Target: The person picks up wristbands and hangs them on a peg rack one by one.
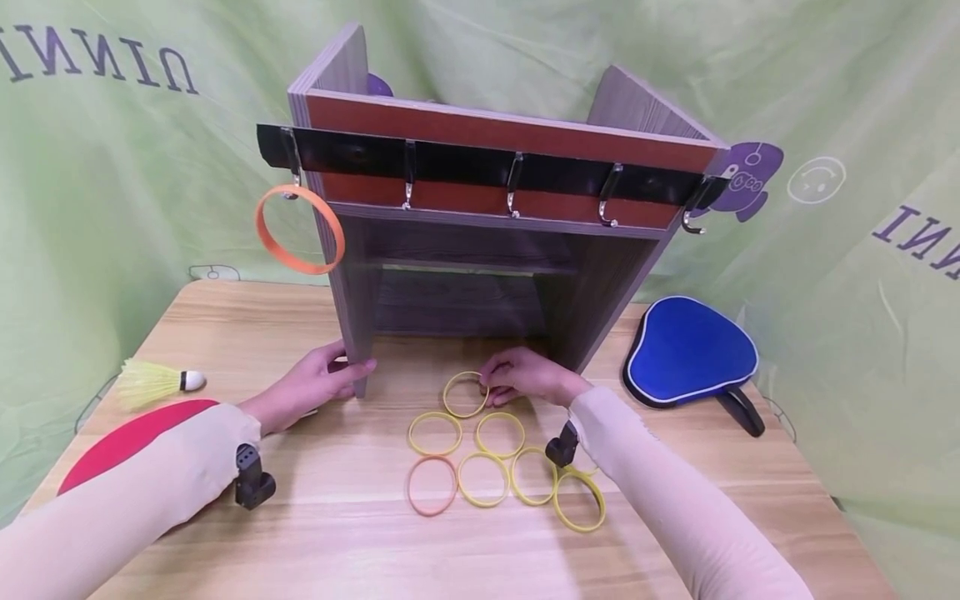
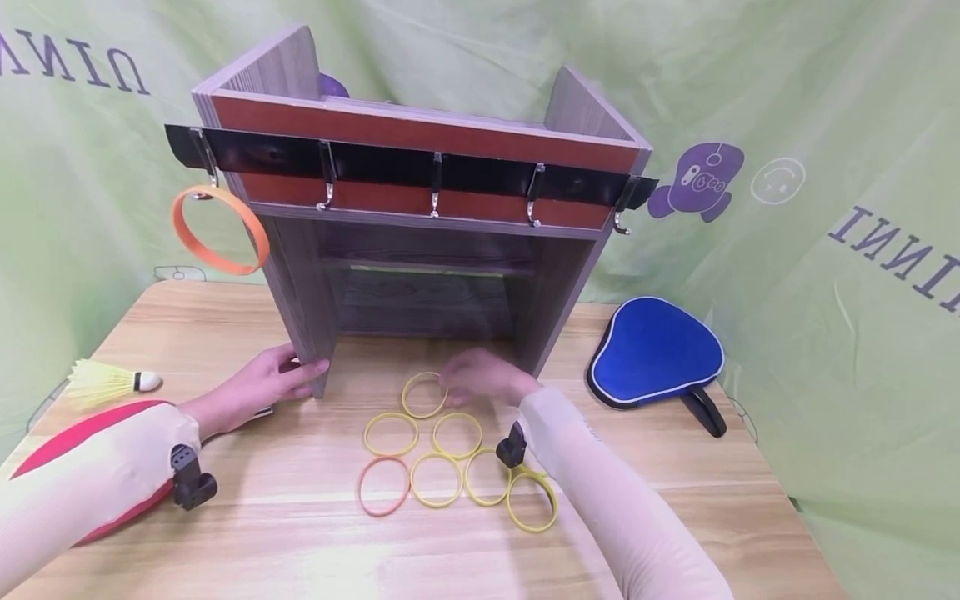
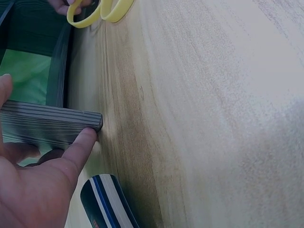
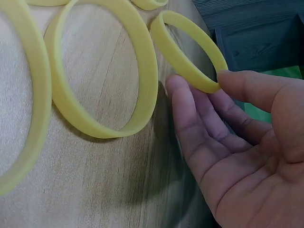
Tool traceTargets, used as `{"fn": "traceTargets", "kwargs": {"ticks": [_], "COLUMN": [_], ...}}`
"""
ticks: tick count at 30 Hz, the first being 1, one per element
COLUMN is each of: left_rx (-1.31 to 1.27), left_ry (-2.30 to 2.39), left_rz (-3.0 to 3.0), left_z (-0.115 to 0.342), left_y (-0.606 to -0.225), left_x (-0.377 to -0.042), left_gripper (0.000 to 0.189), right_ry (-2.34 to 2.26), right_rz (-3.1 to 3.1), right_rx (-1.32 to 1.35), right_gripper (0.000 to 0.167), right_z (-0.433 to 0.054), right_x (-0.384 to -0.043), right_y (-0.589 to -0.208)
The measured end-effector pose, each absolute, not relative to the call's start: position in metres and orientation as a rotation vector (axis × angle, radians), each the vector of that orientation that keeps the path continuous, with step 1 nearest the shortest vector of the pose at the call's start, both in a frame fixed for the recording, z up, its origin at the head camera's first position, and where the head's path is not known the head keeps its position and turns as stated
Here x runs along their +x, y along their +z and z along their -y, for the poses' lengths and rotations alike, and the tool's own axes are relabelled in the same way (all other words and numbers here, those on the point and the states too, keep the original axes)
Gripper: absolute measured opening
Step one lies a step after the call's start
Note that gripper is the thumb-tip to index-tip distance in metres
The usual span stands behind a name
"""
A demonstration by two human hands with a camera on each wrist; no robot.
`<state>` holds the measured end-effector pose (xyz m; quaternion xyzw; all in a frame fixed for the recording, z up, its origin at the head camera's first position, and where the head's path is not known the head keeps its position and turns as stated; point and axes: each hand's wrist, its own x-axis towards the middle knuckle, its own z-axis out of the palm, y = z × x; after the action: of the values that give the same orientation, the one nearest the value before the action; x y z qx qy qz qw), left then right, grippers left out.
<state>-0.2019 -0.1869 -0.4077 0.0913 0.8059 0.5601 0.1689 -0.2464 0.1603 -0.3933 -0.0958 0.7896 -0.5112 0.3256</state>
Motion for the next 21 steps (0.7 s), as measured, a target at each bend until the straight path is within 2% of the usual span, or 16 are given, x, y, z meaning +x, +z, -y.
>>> {"fn": "traceTargets", "kwargs": {"ticks": [8,17,21], "left_rx": [0.237,0.267,0.253], "left_ry": [1.593,1.608,1.608], "left_rz": [-2.284,-2.288,-2.278], "left_z": [0.188,0.186,0.187], "left_y": [-0.410,-0.407,-0.408], "left_x": [-0.202,-0.203,-0.203], "left_gripper": [0.072,0.071,0.071], "right_ry": [-1.418,-1.519,-1.597], "right_rz": [-1.992,-1.897,-1.833], "right_rx": [-0.258,-0.336,-0.383], "right_gripper": [0.025,0.035,0.034], "right_z": [-0.161,-0.154,-0.148], "right_x": [-0.248,-0.246,-0.245], "right_y": [-0.395,-0.388,-0.384]}}
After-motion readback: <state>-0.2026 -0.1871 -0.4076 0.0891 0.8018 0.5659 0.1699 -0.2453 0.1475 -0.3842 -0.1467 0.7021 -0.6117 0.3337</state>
